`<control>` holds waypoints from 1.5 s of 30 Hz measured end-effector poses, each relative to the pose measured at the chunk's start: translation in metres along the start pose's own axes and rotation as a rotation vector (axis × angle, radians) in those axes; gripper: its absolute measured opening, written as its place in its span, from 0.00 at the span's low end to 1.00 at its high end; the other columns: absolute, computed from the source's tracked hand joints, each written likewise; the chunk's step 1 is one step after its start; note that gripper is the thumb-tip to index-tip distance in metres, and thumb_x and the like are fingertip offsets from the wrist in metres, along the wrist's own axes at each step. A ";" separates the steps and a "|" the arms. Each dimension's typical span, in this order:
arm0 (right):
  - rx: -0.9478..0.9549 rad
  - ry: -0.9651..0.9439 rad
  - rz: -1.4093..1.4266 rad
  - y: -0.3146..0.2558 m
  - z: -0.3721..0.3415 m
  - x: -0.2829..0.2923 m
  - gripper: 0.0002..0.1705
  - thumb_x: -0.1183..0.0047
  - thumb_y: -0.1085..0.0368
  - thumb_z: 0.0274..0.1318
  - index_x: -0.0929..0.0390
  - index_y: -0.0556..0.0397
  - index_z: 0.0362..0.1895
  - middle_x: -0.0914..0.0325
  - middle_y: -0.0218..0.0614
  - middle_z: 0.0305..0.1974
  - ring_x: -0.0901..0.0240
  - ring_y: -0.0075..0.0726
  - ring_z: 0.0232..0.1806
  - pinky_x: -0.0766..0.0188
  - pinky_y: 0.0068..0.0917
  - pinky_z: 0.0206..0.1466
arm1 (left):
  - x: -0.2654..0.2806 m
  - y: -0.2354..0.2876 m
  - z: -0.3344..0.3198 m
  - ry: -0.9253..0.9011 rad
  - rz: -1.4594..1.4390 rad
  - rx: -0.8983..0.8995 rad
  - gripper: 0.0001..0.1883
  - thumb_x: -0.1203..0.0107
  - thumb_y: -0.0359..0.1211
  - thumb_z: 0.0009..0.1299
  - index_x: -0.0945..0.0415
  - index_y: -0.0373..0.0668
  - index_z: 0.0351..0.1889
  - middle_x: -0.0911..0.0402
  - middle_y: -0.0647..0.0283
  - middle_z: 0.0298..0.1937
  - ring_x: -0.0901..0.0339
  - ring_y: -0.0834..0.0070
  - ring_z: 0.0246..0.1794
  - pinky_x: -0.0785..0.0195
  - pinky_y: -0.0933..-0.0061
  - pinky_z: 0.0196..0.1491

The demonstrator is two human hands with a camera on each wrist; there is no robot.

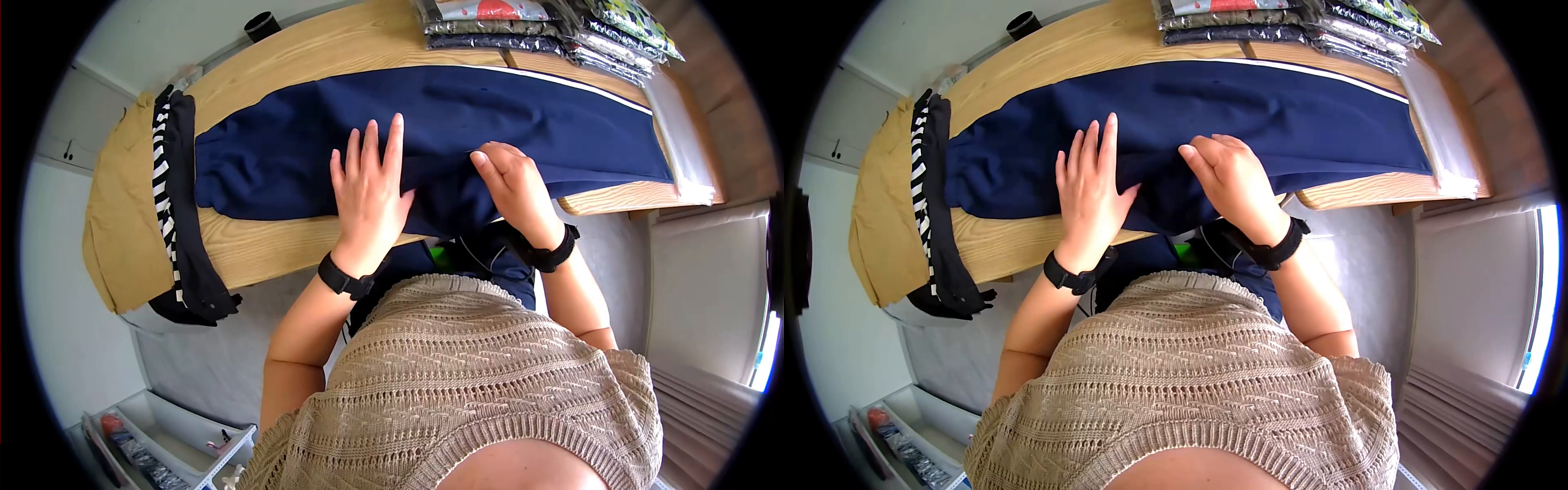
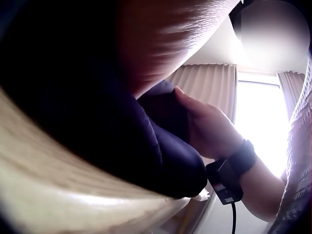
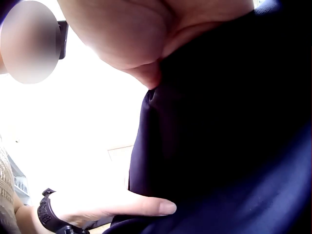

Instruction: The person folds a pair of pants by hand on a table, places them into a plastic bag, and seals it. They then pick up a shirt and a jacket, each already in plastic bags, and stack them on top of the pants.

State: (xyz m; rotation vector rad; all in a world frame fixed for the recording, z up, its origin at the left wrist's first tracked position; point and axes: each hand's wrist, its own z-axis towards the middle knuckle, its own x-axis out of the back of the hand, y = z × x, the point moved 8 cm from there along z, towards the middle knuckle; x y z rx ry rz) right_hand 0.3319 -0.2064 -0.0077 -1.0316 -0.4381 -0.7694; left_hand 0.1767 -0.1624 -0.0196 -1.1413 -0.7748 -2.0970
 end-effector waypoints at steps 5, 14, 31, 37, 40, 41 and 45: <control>0.097 0.079 -0.047 -0.001 -0.003 0.005 0.13 0.51 0.62 0.60 0.28 0.58 0.26 0.26 0.44 0.25 0.29 0.53 0.32 0.33 0.41 0.49 | 0.011 -0.006 0.005 0.009 -0.021 0.003 0.50 0.41 0.18 0.45 0.47 0.49 0.70 0.34 0.59 0.64 0.40 0.58 0.66 0.50 0.47 0.65; 0.186 -0.368 0.011 0.003 -0.047 -0.026 0.13 0.45 0.58 0.56 0.20 0.54 0.38 0.21 0.38 0.45 0.31 0.44 0.56 0.40 0.42 0.62 | 0.023 0.015 -0.070 -0.512 -0.436 -0.393 0.36 0.55 0.18 0.45 0.29 0.43 0.58 0.31 0.55 0.62 0.35 0.57 0.63 0.44 0.55 0.65; 0.155 -0.416 -0.283 -0.015 -0.057 -0.054 0.38 0.35 0.66 0.33 0.29 0.37 0.57 0.38 0.35 0.64 0.45 0.42 0.67 0.51 0.49 0.67 | 0.039 -0.314 -0.087 0.123 -0.754 1.260 0.35 0.41 0.50 0.61 0.38 0.39 0.60 0.29 0.57 0.54 0.27 0.68 0.47 0.32 0.70 0.45; 0.152 -0.397 -0.294 -0.015 -0.057 -0.056 0.38 0.36 0.66 0.33 0.28 0.37 0.57 0.37 0.34 0.63 0.44 0.41 0.67 0.51 0.49 0.67 | 0.030 -0.338 -0.079 0.169 -0.783 1.162 0.27 0.45 0.35 0.60 0.36 0.35 0.57 0.26 0.58 0.51 0.26 0.70 0.46 0.32 0.67 0.48; 0.165 -0.393 -0.299 -0.015 -0.057 -0.055 0.37 0.36 0.66 0.34 0.28 0.37 0.56 0.37 0.33 0.63 0.44 0.41 0.66 0.51 0.48 0.67 | 0.027 -0.351 -0.088 0.262 -0.969 1.107 0.26 0.47 0.30 0.57 0.34 0.35 0.55 0.26 0.58 0.50 0.27 0.67 0.50 0.33 0.66 0.53; 0.165 -0.400 -0.297 -0.014 -0.057 -0.055 0.37 0.36 0.66 0.34 0.28 0.37 0.56 0.37 0.33 0.63 0.44 0.41 0.66 0.51 0.48 0.67 | 0.029 -0.355 -0.087 0.349 -1.106 1.065 0.26 0.47 0.28 0.55 0.33 0.35 0.54 0.25 0.58 0.49 0.28 0.66 0.51 0.35 0.65 0.55; 0.191 -0.434 -0.294 -0.012 -0.061 -0.055 0.37 0.36 0.65 0.35 0.28 0.36 0.57 0.38 0.32 0.64 0.45 0.39 0.67 0.51 0.46 0.67 | 0.030 -0.373 -0.109 0.421 -1.599 1.204 0.22 0.56 0.22 0.49 0.28 0.36 0.44 0.24 0.57 0.48 0.28 0.61 0.51 0.39 0.60 0.62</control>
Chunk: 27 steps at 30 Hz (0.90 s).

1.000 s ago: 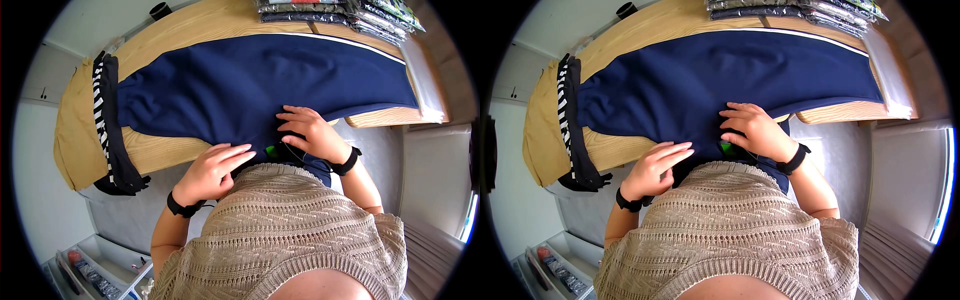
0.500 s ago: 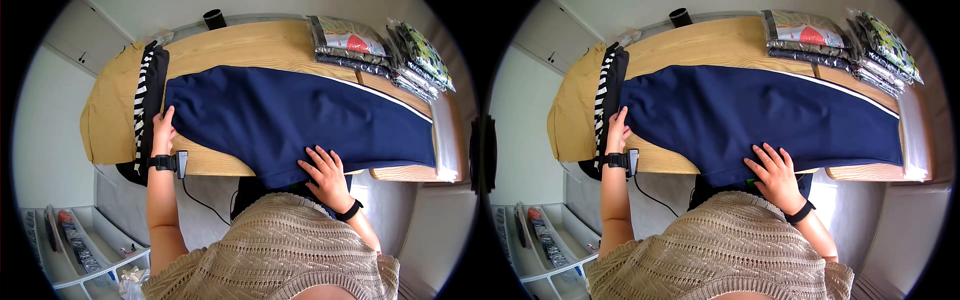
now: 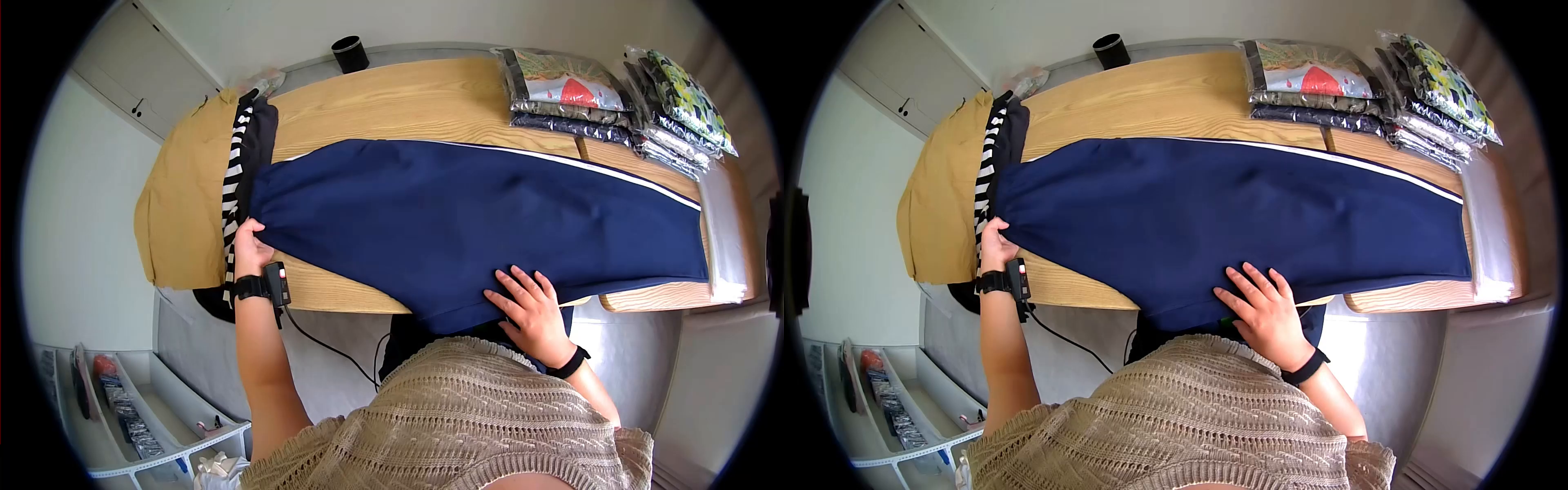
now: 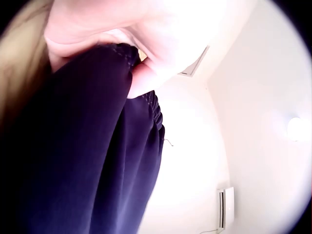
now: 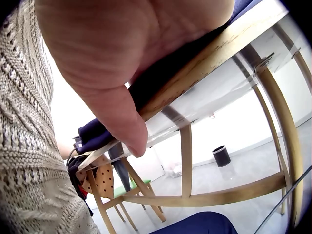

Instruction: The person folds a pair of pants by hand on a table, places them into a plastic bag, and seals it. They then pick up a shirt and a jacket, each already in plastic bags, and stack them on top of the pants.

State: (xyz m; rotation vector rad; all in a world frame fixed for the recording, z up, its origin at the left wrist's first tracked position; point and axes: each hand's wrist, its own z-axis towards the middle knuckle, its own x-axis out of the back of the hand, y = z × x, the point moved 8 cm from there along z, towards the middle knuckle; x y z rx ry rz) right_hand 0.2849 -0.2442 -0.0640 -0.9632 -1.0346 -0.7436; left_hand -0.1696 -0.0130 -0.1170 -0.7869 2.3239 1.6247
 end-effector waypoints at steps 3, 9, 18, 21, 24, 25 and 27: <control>0.017 -0.012 0.003 -0.002 0.000 -0.001 0.35 0.37 0.65 0.38 0.28 0.35 0.57 0.37 0.30 0.64 0.45 0.38 0.67 0.51 0.45 0.67 | 0.025 -0.007 0.015 0.061 0.058 0.053 0.25 0.52 0.25 0.48 0.28 0.41 0.48 0.24 0.60 0.48 0.28 0.64 0.50 0.41 0.61 0.62; 0.059 0.075 -0.029 -0.004 0.000 -0.002 0.30 0.39 0.64 0.39 0.25 0.35 0.54 0.34 0.28 0.62 0.41 0.37 0.66 0.47 0.44 0.65 | -0.110 0.036 -0.084 -0.053 1.219 -0.883 0.28 0.53 0.22 0.53 0.32 0.39 0.56 0.32 0.54 0.59 0.39 0.59 0.64 0.48 0.65 0.66; 0.095 0.168 0.024 -0.005 0.001 -0.006 0.21 0.44 0.60 0.48 0.23 0.34 0.50 0.32 0.26 0.61 0.41 0.34 0.65 0.45 0.44 0.64 | -0.227 -0.124 -0.221 -1.230 1.557 -0.744 0.42 0.30 0.47 0.44 0.30 0.43 0.58 0.37 0.54 0.67 0.48 0.53 0.71 0.58 0.46 0.69; 0.126 0.203 0.076 -0.002 -0.005 -0.007 0.21 0.47 0.60 0.51 0.25 0.38 0.52 0.32 0.30 0.60 0.41 0.38 0.66 0.46 0.43 0.66 | -0.220 -0.156 -0.234 -1.228 1.705 -0.730 0.45 0.28 0.41 0.41 0.32 0.47 0.61 0.44 0.53 0.70 0.49 0.56 0.71 0.60 0.46 0.69; 0.122 0.243 0.039 0.000 -0.011 -0.003 0.24 0.47 0.63 0.48 0.27 0.45 0.53 0.31 0.34 0.59 0.39 0.40 0.65 0.44 0.41 0.65 | -0.210 -0.174 -0.235 -1.144 1.805 -1.002 0.42 0.32 0.33 0.44 0.34 0.47 0.62 0.42 0.52 0.69 0.47 0.55 0.70 0.58 0.48 0.69; 0.119 0.277 0.062 0.002 -0.013 -0.003 0.26 0.45 0.64 0.45 0.27 0.47 0.53 0.31 0.37 0.59 0.38 0.43 0.64 0.42 0.42 0.63 | -0.208 -0.173 -0.232 -1.117 1.792 -1.026 0.41 0.34 0.30 0.45 0.34 0.47 0.62 0.42 0.52 0.69 0.47 0.55 0.70 0.58 0.49 0.69; 0.066 0.298 0.094 0.005 -0.015 0.001 0.29 0.42 0.66 0.40 0.27 0.49 0.53 0.30 0.39 0.57 0.37 0.46 0.62 0.40 0.44 0.61 | -0.211 -0.164 -0.233 -1.108 1.698 -0.982 0.36 0.38 0.26 0.47 0.30 0.46 0.59 0.38 0.52 0.67 0.43 0.56 0.69 0.53 0.50 0.67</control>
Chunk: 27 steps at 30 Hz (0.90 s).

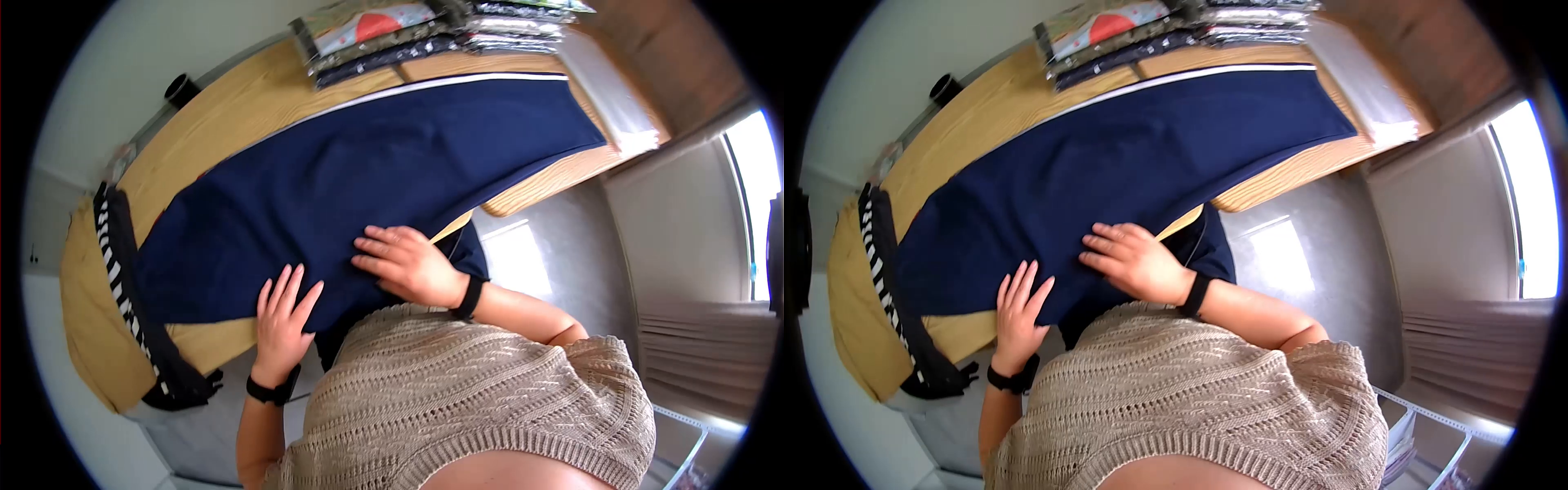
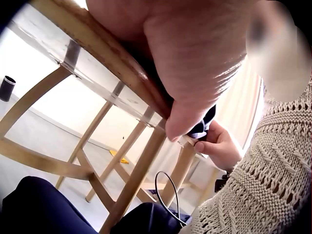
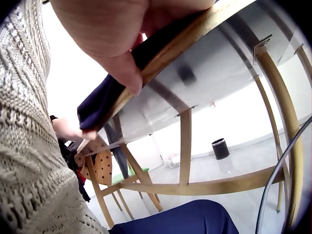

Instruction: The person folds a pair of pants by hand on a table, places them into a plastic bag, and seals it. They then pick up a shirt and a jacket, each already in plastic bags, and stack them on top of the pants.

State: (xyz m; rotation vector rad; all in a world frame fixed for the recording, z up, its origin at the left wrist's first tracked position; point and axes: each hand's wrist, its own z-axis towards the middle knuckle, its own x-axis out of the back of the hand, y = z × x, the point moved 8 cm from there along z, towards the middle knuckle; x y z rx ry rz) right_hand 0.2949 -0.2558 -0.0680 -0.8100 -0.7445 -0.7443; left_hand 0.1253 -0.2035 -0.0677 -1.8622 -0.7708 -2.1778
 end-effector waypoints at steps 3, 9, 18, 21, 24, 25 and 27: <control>-0.037 0.034 -0.065 0.003 -0.006 0.007 0.27 0.40 0.66 0.39 0.25 0.50 0.50 0.27 0.37 0.54 0.35 0.44 0.61 0.41 0.44 0.62 | 0.007 -0.005 -0.006 0.144 -0.038 0.012 0.25 0.48 0.21 0.52 0.23 0.42 0.51 0.30 0.55 0.62 0.36 0.58 0.65 0.46 0.54 0.64; -0.325 0.122 -0.346 0.035 -0.021 0.042 0.26 0.49 0.73 0.37 0.24 0.48 0.48 0.27 0.32 0.53 0.37 0.40 0.63 0.55 0.51 0.68 | 0.020 0.002 -0.009 0.216 -0.109 0.009 0.23 0.48 0.23 0.51 0.21 0.42 0.47 0.26 0.57 0.58 0.34 0.59 0.64 0.43 0.55 0.63; -0.393 -0.009 -0.348 0.089 -0.039 0.073 0.24 0.52 0.80 0.44 0.21 0.47 0.47 0.24 0.29 0.52 0.33 0.34 0.60 0.59 0.50 0.71 | 0.016 -0.039 -0.025 0.119 0.028 0.216 0.33 0.43 0.26 0.49 0.28 0.49 0.59 0.37 0.59 0.67 0.43 0.57 0.69 0.52 0.51 0.67; -0.379 -0.015 -0.302 0.096 -0.042 0.076 0.24 0.53 0.81 0.44 0.21 0.48 0.46 0.23 0.29 0.52 0.32 0.34 0.60 0.59 0.47 0.72 | 0.018 -0.050 -0.029 0.130 -0.002 0.217 0.30 0.45 0.24 0.50 0.26 0.49 0.56 0.35 0.60 0.66 0.42 0.57 0.68 0.50 0.51 0.66; -0.367 -0.030 -0.204 0.101 -0.042 0.085 0.22 0.53 0.81 0.44 0.22 0.51 0.45 0.22 0.32 0.50 0.31 0.36 0.59 0.56 0.44 0.71 | 0.024 -0.054 -0.034 0.181 0.021 0.159 0.26 0.49 0.21 0.52 0.23 0.45 0.51 0.29 0.60 0.62 0.38 0.58 0.66 0.46 0.55 0.65; -0.403 -0.057 -0.089 0.106 -0.043 0.088 0.22 0.53 0.82 0.43 0.21 0.53 0.44 0.22 0.34 0.49 0.30 0.37 0.58 0.54 0.44 0.71 | 0.029 -0.058 -0.035 0.144 -0.092 0.194 0.24 0.51 0.20 0.52 0.22 0.43 0.49 0.27 0.59 0.59 0.35 0.58 0.64 0.43 0.57 0.64; -0.488 -0.075 0.103 0.117 -0.046 0.094 0.18 0.52 0.81 0.43 0.21 0.57 0.41 0.20 0.43 0.43 0.26 0.43 0.53 0.47 0.41 0.68 | 0.039 -0.067 -0.036 0.094 -0.270 0.243 0.21 0.53 0.18 0.51 0.22 0.37 0.44 0.21 0.58 0.51 0.30 0.59 0.60 0.35 0.62 0.59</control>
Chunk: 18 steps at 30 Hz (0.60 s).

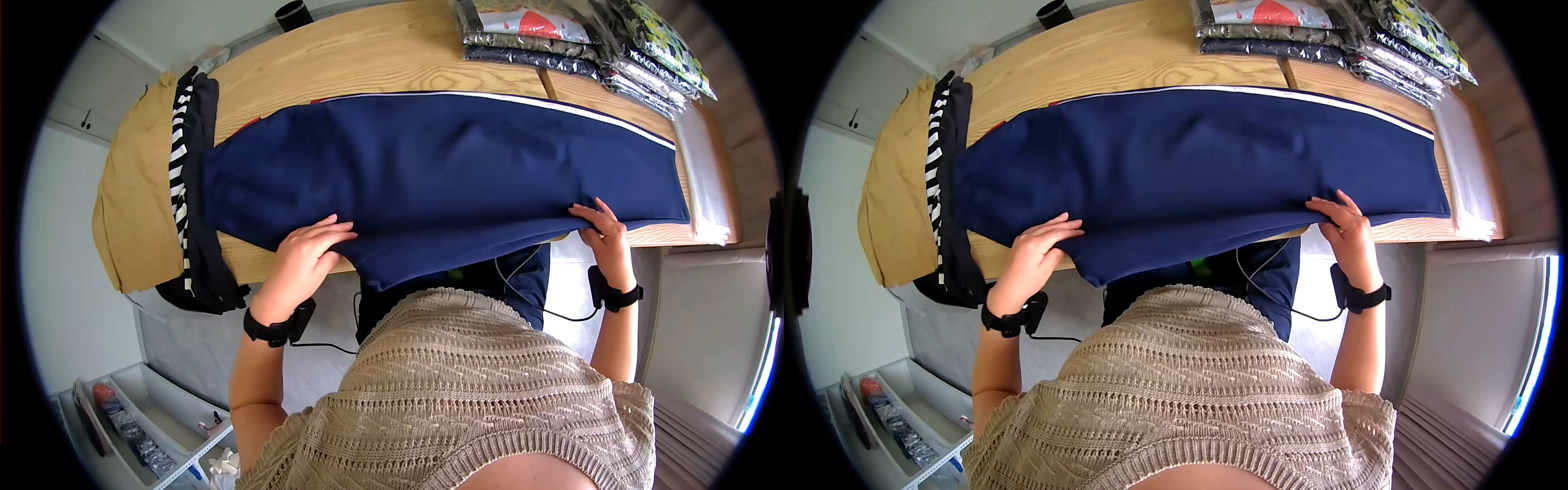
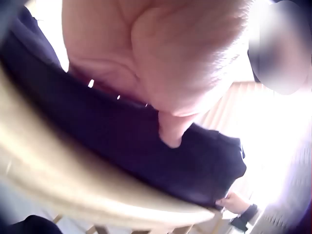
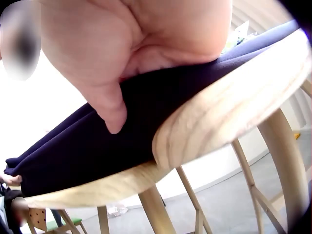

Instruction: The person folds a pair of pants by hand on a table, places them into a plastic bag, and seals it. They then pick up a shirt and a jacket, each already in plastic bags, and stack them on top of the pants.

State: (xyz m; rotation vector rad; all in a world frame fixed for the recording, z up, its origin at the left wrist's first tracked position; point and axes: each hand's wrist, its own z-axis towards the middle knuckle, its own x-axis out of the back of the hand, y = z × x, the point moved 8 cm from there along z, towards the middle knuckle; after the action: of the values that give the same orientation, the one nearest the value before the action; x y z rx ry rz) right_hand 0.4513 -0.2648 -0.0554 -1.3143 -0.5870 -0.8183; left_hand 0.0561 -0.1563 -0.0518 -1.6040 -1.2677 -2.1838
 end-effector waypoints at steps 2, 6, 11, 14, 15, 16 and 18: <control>-0.079 -0.033 0.002 0.008 0.002 0.001 0.17 0.51 0.80 0.44 0.21 0.57 0.41 0.21 0.44 0.40 0.25 0.45 0.49 0.42 0.39 0.64 | 0.010 -0.011 0.005 0.003 -0.078 0.085 0.13 0.49 0.21 0.58 0.24 0.32 0.42 0.19 0.52 0.42 0.22 0.58 0.45 0.30 0.68 0.47; -0.252 -0.013 0.137 0.004 0.013 0.005 0.10 0.47 0.75 0.49 0.23 0.59 0.39 0.23 0.46 0.31 0.26 0.49 0.38 0.32 0.35 0.47 | 0.026 -0.020 0.038 0.005 -0.070 0.228 0.13 0.49 0.35 0.68 0.31 0.31 0.28 0.31 0.44 0.23 0.32 0.47 0.25 0.40 0.59 0.28; 0.048 -0.010 -0.277 -0.019 0.031 -0.006 0.10 0.49 0.72 0.53 0.26 0.54 0.42 0.23 0.44 0.33 0.27 0.50 0.40 0.36 0.36 0.52 | 0.000 -0.051 0.071 -0.081 0.107 0.235 0.20 0.55 0.40 0.72 0.33 0.31 0.25 0.30 0.43 0.25 0.32 0.45 0.28 0.38 0.57 0.32; 0.002 0.024 -0.482 -0.050 0.033 -0.014 0.21 0.48 0.73 0.45 0.27 0.51 0.48 0.24 0.40 0.41 0.30 0.48 0.47 0.38 0.41 0.54 | 0.000 -0.046 0.075 -0.097 0.180 0.227 0.21 0.55 0.41 0.73 0.32 0.32 0.24 0.28 0.43 0.26 0.29 0.45 0.30 0.37 0.54 0.34; 0.014 0.079 -0.459 -0.061 0.036 -0.020 0.22 0.47 0.73 0.44 0.27 0.51 0.49 0.25 0.41 0.42 0.30 0.48 0.47 0.38 0.41 0.54 | -0.001 -0.045 0.074 -0.097 0.185 0.217 0.21 0.55 0.41 0.72 0.32 0.32 0.24 0.28 0.43 0.26 0.29 0.45 0.31 0.37 0.54 0.34; 0.043 0.046 -0.357 -0.076 0.044 -0.033 0.22 0.47 0.71 0.45 0.28 0.54 0.50 0.25 0.44 0.42 0.30 0.49 0.47 0.36 0.41 0.53 | -0.002 -0.046 0.074 -0.099 0.186 0.220 0.21 0.55 0.41 0.72 0.32 0.32 0.24 0.28 0.43 0.26 0.29 0.45 0.31 0.37 0.54 0.34; 0.104 0.016 -0.144 -0.105 0.058 -0.064 0.23 0.44 0.63 0.50 0.29 0.56 0.50 0.25 0.45 0.43 0.30 0.50 0.49 0.34 0.40 0.53 | -0.001 -0.046 0.073 -0.085 0.175 0.208 0.20 0.54 0.41 0.72 0.32 0.33 0.25 0.28 0.43 0.26 0.29 0.45 0.30 0.37 0.54 0.33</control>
State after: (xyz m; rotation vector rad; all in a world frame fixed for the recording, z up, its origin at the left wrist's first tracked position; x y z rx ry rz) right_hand 0.3331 -0.2010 -0.0313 -1.1800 -0.7082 -0.9034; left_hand 0.0829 -0.0773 -0.0723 -1.6690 -1.2758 -1.8343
